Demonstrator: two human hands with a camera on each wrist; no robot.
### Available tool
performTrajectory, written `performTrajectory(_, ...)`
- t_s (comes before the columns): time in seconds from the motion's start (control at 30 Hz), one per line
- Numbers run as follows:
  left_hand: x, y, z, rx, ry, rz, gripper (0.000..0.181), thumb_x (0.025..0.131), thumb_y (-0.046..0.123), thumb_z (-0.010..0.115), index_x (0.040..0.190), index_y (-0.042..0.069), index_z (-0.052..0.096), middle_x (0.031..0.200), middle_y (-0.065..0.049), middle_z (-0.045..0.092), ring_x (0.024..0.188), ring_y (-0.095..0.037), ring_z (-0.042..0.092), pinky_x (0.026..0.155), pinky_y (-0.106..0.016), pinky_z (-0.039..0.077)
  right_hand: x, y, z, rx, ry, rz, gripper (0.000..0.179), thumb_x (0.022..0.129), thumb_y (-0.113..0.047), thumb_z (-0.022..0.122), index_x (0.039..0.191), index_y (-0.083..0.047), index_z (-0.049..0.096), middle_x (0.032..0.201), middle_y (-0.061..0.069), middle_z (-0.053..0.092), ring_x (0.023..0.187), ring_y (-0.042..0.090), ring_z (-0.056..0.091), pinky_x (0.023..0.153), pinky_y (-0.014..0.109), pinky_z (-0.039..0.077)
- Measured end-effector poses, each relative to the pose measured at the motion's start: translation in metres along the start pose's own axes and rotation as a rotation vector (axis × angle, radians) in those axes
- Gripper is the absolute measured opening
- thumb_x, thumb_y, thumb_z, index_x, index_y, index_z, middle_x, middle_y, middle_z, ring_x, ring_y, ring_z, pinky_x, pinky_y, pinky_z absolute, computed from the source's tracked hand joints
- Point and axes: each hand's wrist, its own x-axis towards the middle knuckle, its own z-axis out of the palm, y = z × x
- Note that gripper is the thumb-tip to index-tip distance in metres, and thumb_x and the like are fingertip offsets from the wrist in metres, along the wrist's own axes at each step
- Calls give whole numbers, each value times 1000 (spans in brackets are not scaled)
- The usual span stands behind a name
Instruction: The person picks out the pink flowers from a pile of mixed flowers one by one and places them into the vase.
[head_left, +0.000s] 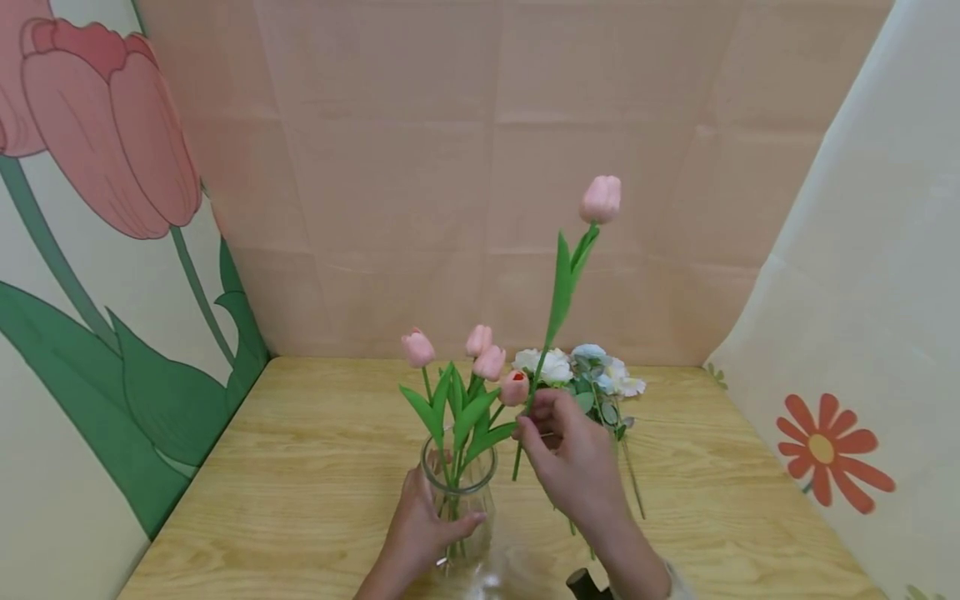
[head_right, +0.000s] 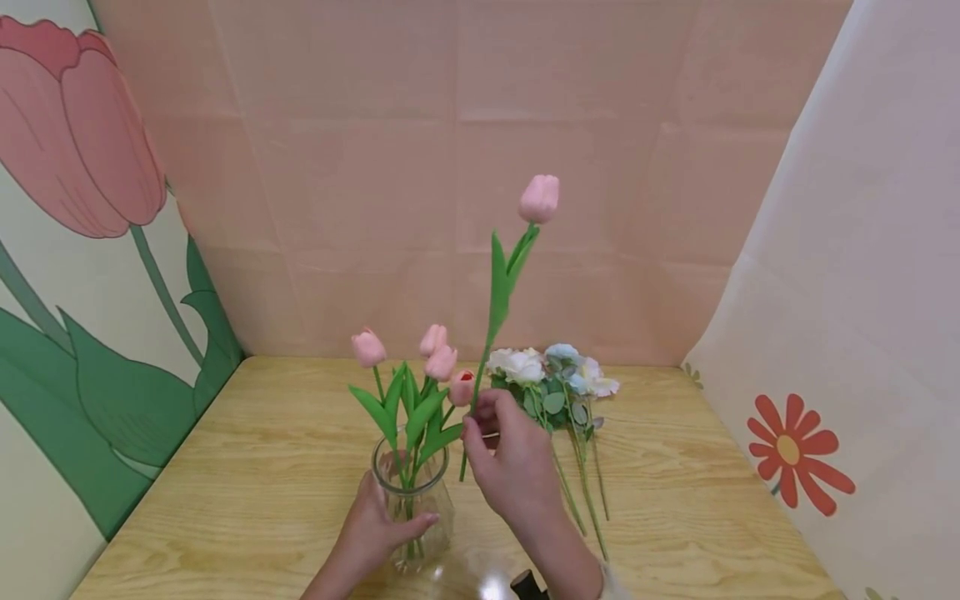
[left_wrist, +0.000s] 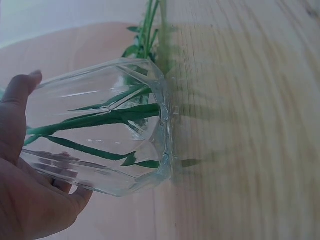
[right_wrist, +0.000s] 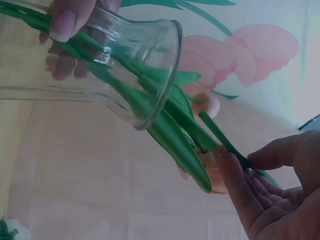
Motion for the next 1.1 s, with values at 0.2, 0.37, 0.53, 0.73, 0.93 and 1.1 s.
performTrajectory(0.2,0,-1,1,14,6,-7,98,70,47,90,148,14,42,131,-20,51,119,-37,56,100,-59,49,0,1,11,51,13,-67,24,91,2,72,112,-4,61,90,9,71,78,11,71,67,25,61)
performTrajectory(0.37,0,-1,1,24,8,-16,100,69,47,91,148,12,41,131,-21,52,119,-37,56,101,-60,49,1,1,19,72,11,-101,27,90,7,70,113,-2,60,92,5,70,77,15,72,66,24,60)
performTrajectory(0.53,1,-2,1,20,16,6,100,69,43,92,149,10,41,130,-21,52,118,-36,56,99,-58,49,2,-1,26,63,27,-144,28,89,6,71,114,-2,60,91,7,70,77,15,72,66,21,60)
performTrajectory(0.73,1,-3,1,31,15,1,103,69,46,91,150,10,40,131,-22,52,119,-37,56,100,-58,49,4,-1,35,63,27,-185,28,87,7,73,111,0,61,90,9,71,78,11,71,67,20,59)
performTrajectory(0.93,1,-2,0,22,-11,-31,104,70,47,90,152,12,37,135,-22,50,122,-38,54,103,-60,47,2,2,43,55,5,-192,28,87,8,72,111,-2,60,91,7,71,80,11,72,70,19,59)
performTrajectory(1.1,1,-3,1,13,-5,-39,104,69,47,91,152,12,38,135,-21,50,122,-37,54,104,-59,46,0,3,48,22,9,-191,28,87,6,73,111,-2,62,92,6,72,78,13,72,69,18,59)
